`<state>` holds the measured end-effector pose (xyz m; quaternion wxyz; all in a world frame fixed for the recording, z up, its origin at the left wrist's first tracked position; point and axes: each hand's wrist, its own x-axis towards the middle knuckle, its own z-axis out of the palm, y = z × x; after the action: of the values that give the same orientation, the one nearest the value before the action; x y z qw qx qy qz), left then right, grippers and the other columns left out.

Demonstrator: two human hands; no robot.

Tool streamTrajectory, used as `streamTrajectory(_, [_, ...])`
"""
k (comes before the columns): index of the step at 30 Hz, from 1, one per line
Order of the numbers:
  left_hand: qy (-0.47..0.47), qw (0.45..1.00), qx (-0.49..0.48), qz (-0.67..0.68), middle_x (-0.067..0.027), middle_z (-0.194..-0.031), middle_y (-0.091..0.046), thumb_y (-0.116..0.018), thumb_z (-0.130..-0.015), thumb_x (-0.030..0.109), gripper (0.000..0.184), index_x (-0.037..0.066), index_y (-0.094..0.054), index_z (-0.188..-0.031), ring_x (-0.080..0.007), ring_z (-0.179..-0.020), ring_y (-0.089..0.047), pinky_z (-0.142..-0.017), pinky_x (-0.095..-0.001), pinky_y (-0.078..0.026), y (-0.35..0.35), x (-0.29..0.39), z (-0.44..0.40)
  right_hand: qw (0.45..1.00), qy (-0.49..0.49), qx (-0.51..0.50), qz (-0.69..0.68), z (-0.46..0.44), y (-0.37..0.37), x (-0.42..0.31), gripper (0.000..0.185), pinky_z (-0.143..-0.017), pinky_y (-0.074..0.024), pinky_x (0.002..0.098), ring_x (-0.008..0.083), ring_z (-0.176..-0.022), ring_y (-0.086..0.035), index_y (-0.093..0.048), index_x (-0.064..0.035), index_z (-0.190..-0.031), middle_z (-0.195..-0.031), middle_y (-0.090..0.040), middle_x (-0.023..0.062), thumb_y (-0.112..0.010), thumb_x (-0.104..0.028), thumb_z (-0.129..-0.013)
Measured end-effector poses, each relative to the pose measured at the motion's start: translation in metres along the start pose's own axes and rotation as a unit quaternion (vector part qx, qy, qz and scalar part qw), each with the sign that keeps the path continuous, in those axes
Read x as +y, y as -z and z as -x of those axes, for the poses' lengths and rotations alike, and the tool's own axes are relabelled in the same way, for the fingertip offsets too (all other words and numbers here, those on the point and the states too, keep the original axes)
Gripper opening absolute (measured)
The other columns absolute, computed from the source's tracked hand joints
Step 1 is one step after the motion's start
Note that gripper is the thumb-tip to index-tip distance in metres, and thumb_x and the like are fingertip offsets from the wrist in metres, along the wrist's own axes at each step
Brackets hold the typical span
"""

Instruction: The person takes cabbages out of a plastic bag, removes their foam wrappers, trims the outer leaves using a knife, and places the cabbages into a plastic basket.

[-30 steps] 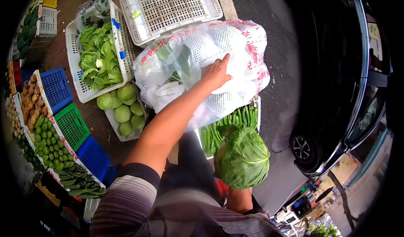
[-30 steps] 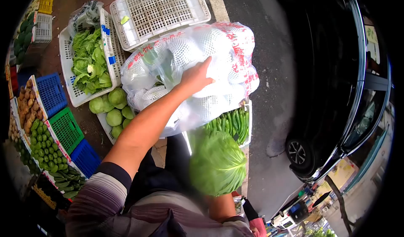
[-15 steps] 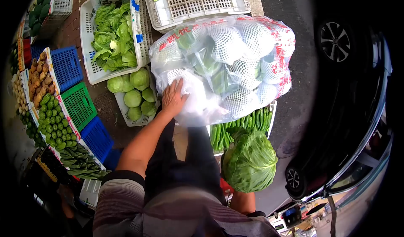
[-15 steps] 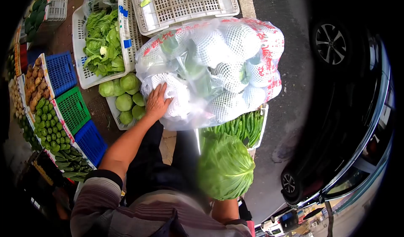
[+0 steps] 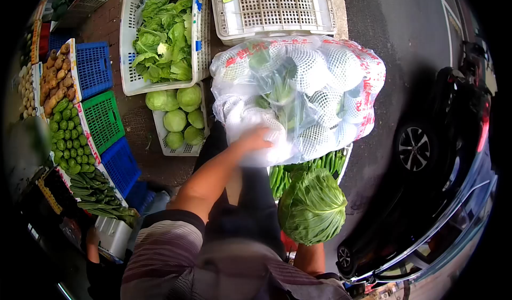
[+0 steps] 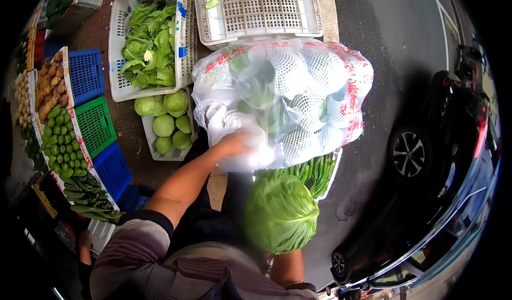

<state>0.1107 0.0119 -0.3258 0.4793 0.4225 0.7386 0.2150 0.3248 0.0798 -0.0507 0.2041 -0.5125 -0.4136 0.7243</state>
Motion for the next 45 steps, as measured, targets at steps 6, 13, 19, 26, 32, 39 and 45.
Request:
streamTrajectory(6, [0.111,0.969,0.028,0.217,-0.0119,-0.097,-0.074,-0.069,-0.092,0.029,0.033,0.001,-0.069,-0.109,-0.0272,-0.086,-0.070,-0.080,-0.0382,-0.054,0.147,0.087,0.062,0.985,-0.031,-0.042,0.163,-0.034,-0.051,-0.041,0.045,-0.101,-0.0508,0.0388,0.0249,-0.119,-0.060,-0.053,-0.0025,-0.137,-0.131,-0.061,0.0136,-0.053,-0.032,-0.103])
streamTrajectory(13, [-0.063,0.836,0.201,0.506,-0.0012,-0.110,-0.071,-0.056,-0.103,0.009,0.023,0.002,-0.067,-0.121,-0.0071,-0.099,-0.062,-0.087,-0.0255,-0.052,0.221,0.112,0.164,0.895,-0.284,-0.099,-0.329,-0.082,-0.113,-0.049,0.052,-0.088,-0.0601,0.0458,0.0317,-0.100,-0.070,-0.062,-0.0013,-0.127,-0.118,-0.070,0.0167,-0.053,-0.044,-0.100])
streamTrajectory(19, [-0.132,0.678,0.220,0.689,-0.0020,-0.117,-0.069,-0.056,-0.104,0.012,0.028,0.004,-0.064,-0.129,-0.0108,-0.105,-0.063,-0.091,-0.0281,-0.053,0.247,0.089,0.202,0.910,-0.259,-0.185,-0.266,-0.097,-0.208,-0.068,0.046,-0.087,-0.0599,0.0427,0.0260,-0.099,-0.070,-0.064,-0.0040,-0.125,-0.115,-0.071,0.0113,-0.053,-0.042,-0.102])
streamTrajectory(26, [-0.078,0.672,0.431,0.597,0.0030,-0.087,-0.060,-0.060,-0.097,0.012,0.017,0.003,-0.065,-0.110,-0.0066,-0.076,-0.056,-0.064,-0.0253,-0.048,0.295,0.091,0.223,0.899,-0.308,-0.268,-0.159,-0.104,-0.248,-0.062,0.059,-0.099,-0.0542,0.0439,0.0262,-0.117,-0.064,-0.055,-0.0096,-0.140,-0.133,-0.064,0.0102,-0.049,-0.055,-0.102])
streamTrajectory(32, [-0.125,0.709,0.338,0.606,-0.0093,-0.129,-0.065,-0.067,-0.096,0.024,0.042,0.005,-0.061,-0.132,-0.0175,-0.115,-0.061,-0.097,-0.0364,-0.050,0.284,0.062,0.240,0.905,-0.183,-0.379,0.062,-0.123,-0.263,-0.070,0.053,-0.053,-0.0559,0.0270,0.0163,-0.067,-0.068,-0.057,-0.0050,-0.129,-0.101,-0.071,0.0095,-0.052,-0.051,-0.103])
streamTrajectory(39, [-0.164,0.635,0.334,0.677,-0.0092,-0.128,-0.065,-0.069,-0.094,0.021,0.043,0.004,-0.060,-0.133,-0.0173,-0.113,-0.062,-0.096,-0.0352,-0.051,0.308,0.042,0.276,0.889,-0.121,-0.361,0.254,-0.074,-0.320,-0.104,0.048,-0.039,-0.0394,0.0233,0.0112,-0.047,-0.052,-0.060,-0.0013,-0.111,-0.077,-0.061,0.0037,-0.061,-0.048,-0.099])
streamTrajectory(45, [-0.147,0.650,0.342,0.663,-0.0092,-0.127,-0.065,-0.071,-0.093,0.019,0.045,0.003,-0.059,-0.133,-0.0170,-0.112,-0.062,-0.095,-0.0341,-0.052,0.307,0.033,0.302,0.771,-0.066,-0.498,0.392,-0.068,-0.353,-0.113,0.081,-0.042,-0.0429,0.0226,0.0078,-0.044,-0.049,-0.056,0.0047,-0.134,-0.080,-0.063,0.0049,-0.072,-0.059,-0.087])
